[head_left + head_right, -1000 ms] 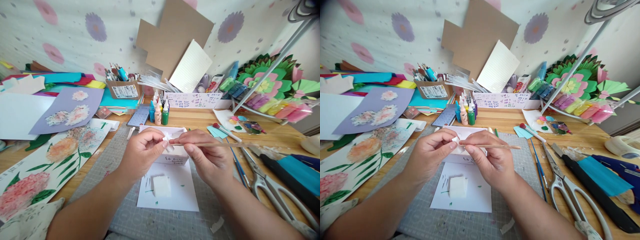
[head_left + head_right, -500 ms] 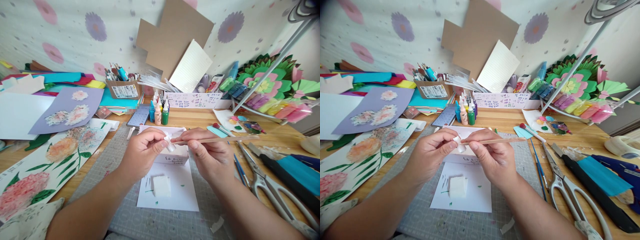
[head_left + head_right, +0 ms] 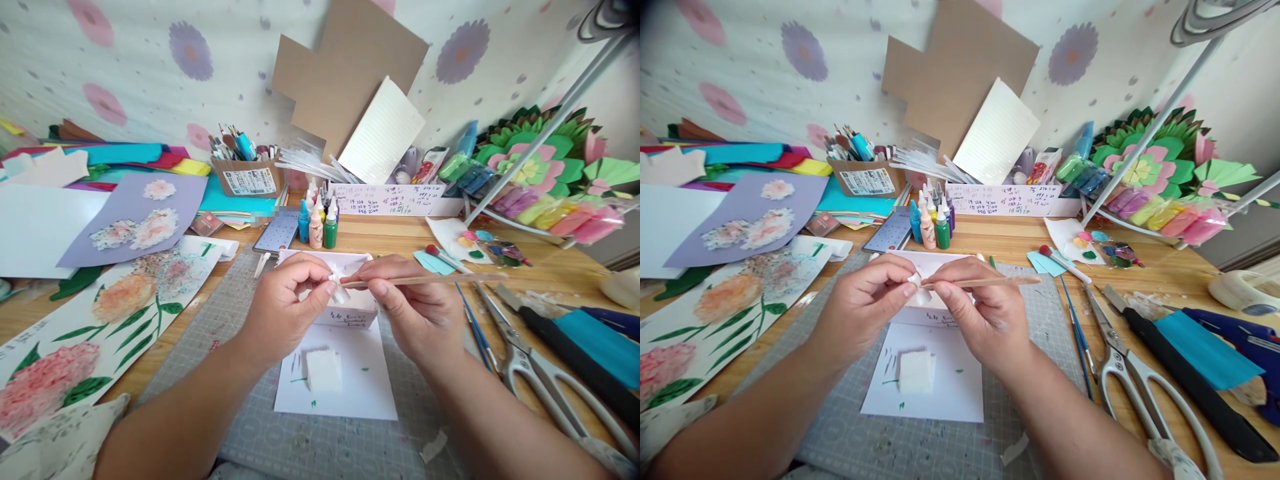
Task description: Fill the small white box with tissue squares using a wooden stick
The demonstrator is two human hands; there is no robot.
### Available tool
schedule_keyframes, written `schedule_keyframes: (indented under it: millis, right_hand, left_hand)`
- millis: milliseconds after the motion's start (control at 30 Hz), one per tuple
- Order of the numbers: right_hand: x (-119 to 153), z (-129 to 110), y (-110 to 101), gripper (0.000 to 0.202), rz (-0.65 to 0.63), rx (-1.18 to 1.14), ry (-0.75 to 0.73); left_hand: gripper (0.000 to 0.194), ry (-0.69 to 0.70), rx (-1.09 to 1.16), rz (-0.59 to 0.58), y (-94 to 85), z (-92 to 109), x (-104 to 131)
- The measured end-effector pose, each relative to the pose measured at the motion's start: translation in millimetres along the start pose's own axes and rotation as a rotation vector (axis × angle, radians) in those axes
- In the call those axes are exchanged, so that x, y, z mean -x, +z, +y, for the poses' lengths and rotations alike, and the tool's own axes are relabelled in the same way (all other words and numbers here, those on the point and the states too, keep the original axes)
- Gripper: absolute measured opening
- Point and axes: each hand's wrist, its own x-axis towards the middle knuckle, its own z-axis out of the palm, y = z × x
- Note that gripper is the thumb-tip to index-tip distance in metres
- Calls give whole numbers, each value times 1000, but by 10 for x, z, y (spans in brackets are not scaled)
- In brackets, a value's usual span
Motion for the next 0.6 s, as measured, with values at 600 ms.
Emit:
schedule_keyframes:
  millis: [600]
  right_hand:
    - [16, 29, 14, 12, 48, -22, 55]
  left_hand:
    - [9, -5, -14, 19, -2, -2, -22]
